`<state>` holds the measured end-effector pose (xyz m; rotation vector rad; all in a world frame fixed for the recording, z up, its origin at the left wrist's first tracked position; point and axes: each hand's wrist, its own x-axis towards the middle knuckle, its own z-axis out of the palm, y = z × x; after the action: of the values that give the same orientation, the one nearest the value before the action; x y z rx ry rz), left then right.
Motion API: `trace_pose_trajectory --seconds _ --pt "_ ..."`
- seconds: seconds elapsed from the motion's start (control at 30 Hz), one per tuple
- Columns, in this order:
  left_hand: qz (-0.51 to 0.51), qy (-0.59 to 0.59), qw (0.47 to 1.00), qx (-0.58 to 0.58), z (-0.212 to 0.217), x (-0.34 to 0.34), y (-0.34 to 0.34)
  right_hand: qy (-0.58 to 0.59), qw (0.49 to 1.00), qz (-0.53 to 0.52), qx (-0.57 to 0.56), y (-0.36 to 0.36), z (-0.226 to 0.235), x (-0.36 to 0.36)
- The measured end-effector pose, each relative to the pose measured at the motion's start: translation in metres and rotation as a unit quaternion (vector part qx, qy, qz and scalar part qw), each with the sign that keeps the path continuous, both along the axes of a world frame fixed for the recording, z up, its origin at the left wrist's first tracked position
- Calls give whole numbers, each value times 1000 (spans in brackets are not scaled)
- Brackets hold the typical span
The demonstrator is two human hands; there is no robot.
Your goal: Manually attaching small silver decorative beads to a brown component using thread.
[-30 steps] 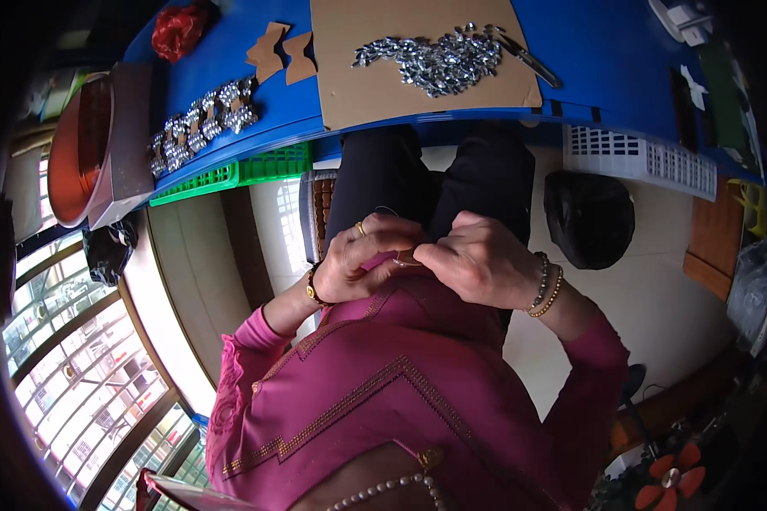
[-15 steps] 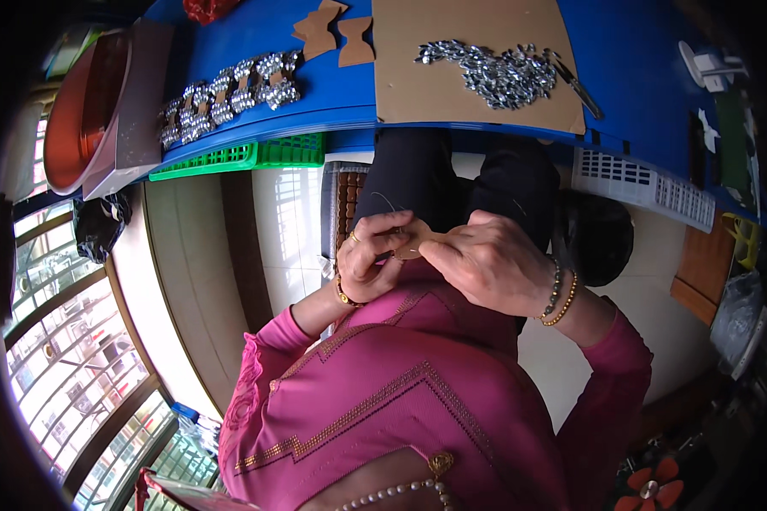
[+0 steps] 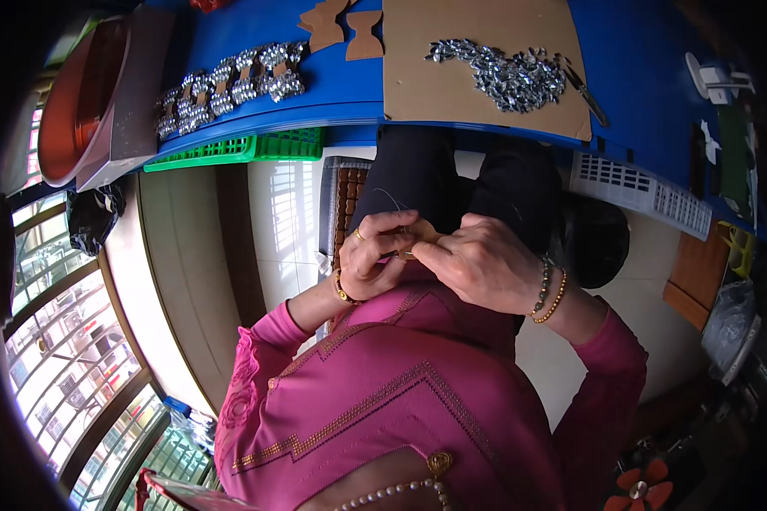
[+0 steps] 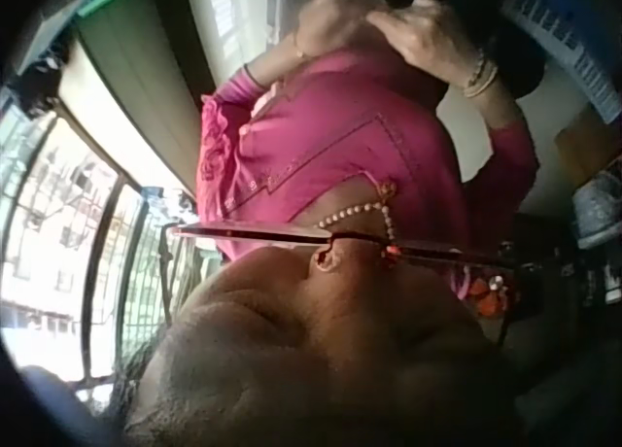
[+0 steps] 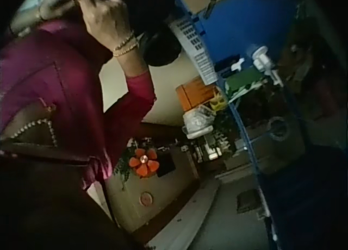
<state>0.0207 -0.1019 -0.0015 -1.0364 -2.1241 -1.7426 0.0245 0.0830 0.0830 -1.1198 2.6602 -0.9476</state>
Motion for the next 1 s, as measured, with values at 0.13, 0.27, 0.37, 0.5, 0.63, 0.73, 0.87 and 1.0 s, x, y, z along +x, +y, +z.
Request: trace_pose_trajectory --seconds 0.13,0.27,0.37,0.5,0.63,0.73,0.87,1.0 --pt "-16 -15 1000 -10 -3 2 -1 -13 1000 4 0 2 -1 1" --pt "-22 -26 999 -19 -1 2 1 -25 1000 10 3 5 -4 2" --pt "-56 -71 996 -20 4 -2 2 -39 999 12 11 11 -8 2" --pt "-146 -284 948 -4 18 -5 0 -58 998 -11 -28 22 -19 0" --pt "-211 -548 809 7 30 -9 2 -156 981 -51 -101 30 -32 6" --pt "-246 -603 758 -41 36 -16 5 -257 943 -101 -185 32 -39 18" --pt "-251 -630 731 -76 41 -18 9 -300 921 -121 -216 35 -46 30" --pt "-262 -648 710 -88 41 -20 9 -281 923 -130 -228 37 -49 35"
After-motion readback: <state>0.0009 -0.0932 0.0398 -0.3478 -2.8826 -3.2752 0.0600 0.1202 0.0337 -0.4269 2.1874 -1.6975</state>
